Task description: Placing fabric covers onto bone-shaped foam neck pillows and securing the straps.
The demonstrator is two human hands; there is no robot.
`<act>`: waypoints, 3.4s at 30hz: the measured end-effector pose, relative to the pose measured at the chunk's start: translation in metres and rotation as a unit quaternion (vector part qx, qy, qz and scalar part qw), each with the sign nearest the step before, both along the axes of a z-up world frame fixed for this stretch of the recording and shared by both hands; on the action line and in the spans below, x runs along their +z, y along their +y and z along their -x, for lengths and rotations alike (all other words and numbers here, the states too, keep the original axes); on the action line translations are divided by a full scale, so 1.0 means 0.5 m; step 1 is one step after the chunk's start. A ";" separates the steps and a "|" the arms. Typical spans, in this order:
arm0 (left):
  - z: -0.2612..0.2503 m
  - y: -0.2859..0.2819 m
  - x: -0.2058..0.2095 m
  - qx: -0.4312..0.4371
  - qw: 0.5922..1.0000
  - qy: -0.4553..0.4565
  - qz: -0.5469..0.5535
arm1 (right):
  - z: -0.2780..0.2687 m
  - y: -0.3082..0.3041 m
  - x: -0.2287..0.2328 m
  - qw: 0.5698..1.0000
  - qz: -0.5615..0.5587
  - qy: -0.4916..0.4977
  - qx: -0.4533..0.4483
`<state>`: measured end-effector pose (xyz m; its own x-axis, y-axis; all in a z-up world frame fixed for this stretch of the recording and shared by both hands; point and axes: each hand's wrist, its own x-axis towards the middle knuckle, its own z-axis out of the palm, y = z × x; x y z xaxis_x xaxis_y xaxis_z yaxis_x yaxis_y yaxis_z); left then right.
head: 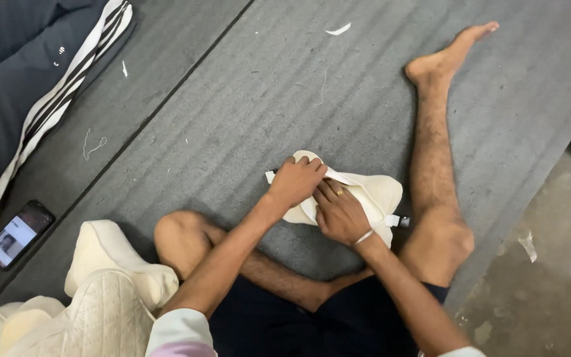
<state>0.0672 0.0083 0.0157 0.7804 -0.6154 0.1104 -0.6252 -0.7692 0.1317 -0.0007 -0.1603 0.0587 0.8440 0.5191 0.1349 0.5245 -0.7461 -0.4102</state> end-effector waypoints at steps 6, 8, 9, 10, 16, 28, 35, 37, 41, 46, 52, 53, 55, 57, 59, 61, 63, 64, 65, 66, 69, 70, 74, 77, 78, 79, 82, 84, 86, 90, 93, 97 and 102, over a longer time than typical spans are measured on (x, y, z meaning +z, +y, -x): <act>0.037 0.018 0.018 0.010 0.997 -0.074 0.023 | -0.009 0.019 -0.034 0.999 0.025 -0.001 0.039; 0.035 0.018 0.011 0.029 0.996 -0.080 0.013 | -0.007 0.024 -0.043 0.999 -0.020 -0.010 0.029; 0.028 0.016 0.004 0.045 0.997 -0.056 0.001 | -0.006 0.027 -0.043 1.000 -0.017 -0.010 0.013; 0.027 0.011 -0.005 0.055 0.998 -0.027 -0.008 | 0.005 0.027 -0.043 1.000 -0.013 -0.007 -0.010; -0.003 0.016 -0.004 -0.003 1.000 -0.018 0.022 | 0.002 0.031 -0.029 0.997 -0.043 -0.057 -0.003; 0.044 0.012 -0.005 -0.062 0.997 0.001 0.052 | -0.017 0.017 -0.114 0.988 0.102 0.111 -0.026; 0.058 0.029 -0.045 -0.077 0.996 0.004 0.050 | -0.074 0.049 -0.170 0.942 0.262 0.211 0.003; 0.049 0.043 -0.046 -0.048 0.996 0.037 0.069 | -0.099 0.057 -0.201 0.949 0.229 0.216 0.011; 0.062 0.055 0.047 0.012 0.986 0.085 0.141 | -0.133 0.058 -0.185 0.938 0.246 0.243 0.002; 0.151 0.030 0.070 0.301 0.842 0.001 0.447 | -0.128 0.026 -0.156 0.956 -0.008 0.247 -0.156; 0.208 0.037 0.000 0.336 0.613 0.186 0.690 | -0.048 0.107 0.037 0.966 -0.022 0.178 -0.185; 0.208 0.055 0.008 0.339 0.612 0.185 0.690 | -0.011 0.115 0.045 0.967 -0.021 0.180 -0.182; 0.181 0.093 0.027 0.325 0.596 0.264 0.685 | 0.043 0.130 0.062 0.961 -0.195 0.008 -0.198; 0.180 0.107 0.011 0.319 0.597 0.314 0.666 | 0.088 0.135 0.064 0.952 -0.230 -0.015 -0.203; 0.193 0.112 -0.019 0.314 0.593 0.369 0.644 | 0.134 0.129 0.029 0.941 -0.262 -0.034 -0.213; 0.201 0.103 -0.061 0.324 0.660 0.381 0.560 | 0.168 0.111 -0.044 0.934 -0.234 -0.048 -0.264; 0.195 0.072 -0.009 0.347 0.726 0.317 0.502 | 0.146 0.093 -0.055 0.947 -0.197 -0.018 -0.254; 0.208 0.056 0.018 0.373 0.779 0.249 0.438 | 0.149 0.082 -0.058 0.958 -0.159 0.019 -0.239; 0.228 0.045 0.012 0.373 0.778 0.255 0.437 | 0.158 0.078 -0.080 0.957 -0.157 0.024 -0.242; 0.228 0.037 0.008 0.377 0.815 0.214 0.385 | 0.150 0.078 -0.103 0.974 -0.083 0.010 -0.209; 0.194 0.033 0.046 0.354 0.860 0.190 0.315 | 0.103 0.080 -0.024 0.977 -0.019 0.074 -0.200; 0.190 0.036 0.066 0.339 0.867 0.217 0.294 | 0.095 0.080 0.025 0.963 -0.027 0.164 -0.214; 0.152 0.055 0.064 0.315 0.891 0.246 0.218 | 0.091 0.061 0.068 0.946 -0.028 0.212 -0.244; 0.131 0.062 0.070 0.281 0.901 0.296 0.147 | 0.071 0.051 0.032 0.966 -0.166 0.085 -0.179; 0.128 0.062 0.061 0.272 0.902 0.306 0.135 | 0.065 0.050 0.009 0.978 -0.150 0.062 -0.132; 0.124 0.060 0.052 0.264 0.903 0.317 0.123 | 0.060 0.049 -0.014 0.987 -0.132 0.039 -0.085; 0.123 0.067 0.032 0.252 0.912 0.294 0.134 | 0.076 0.074 -0.043 0.989 -0.125 -0.002 -0.073; 0.115 0.078 0.040 0.247 0.908 0.298 0.157 | 0.080 0.083 -0.027 0.993 -0.088 -0.036 -0.073; 0.118 0.083 0.052 0.247 0.901 0.308 0.180 | 0.081 0.083 -0.020 0.994 -0.050 -0.064 -0.069; 0.143 0.082 0.061 0.221 0.886 0.309 0.265 | 0.086 0.070 -0.072 0.998 -0.038 -0.035 -0.039; 0.121 0.076 0.055 0.174 0.899 0.263 0.306 | 0.057 0.070 -0.092 0.999 0.002 -0.048 -0.014; 0.157 0.069 0.071 0.142 0.903 0.269 0.302 | 0.053 0.087 -0.077 0.998 0.056 0.011 0.022; 0.156 0.057 0.074 0.131 0.901 0.274 0.309 | 0.016 0.108 -0.067 0.982 0.144 0.111 0.051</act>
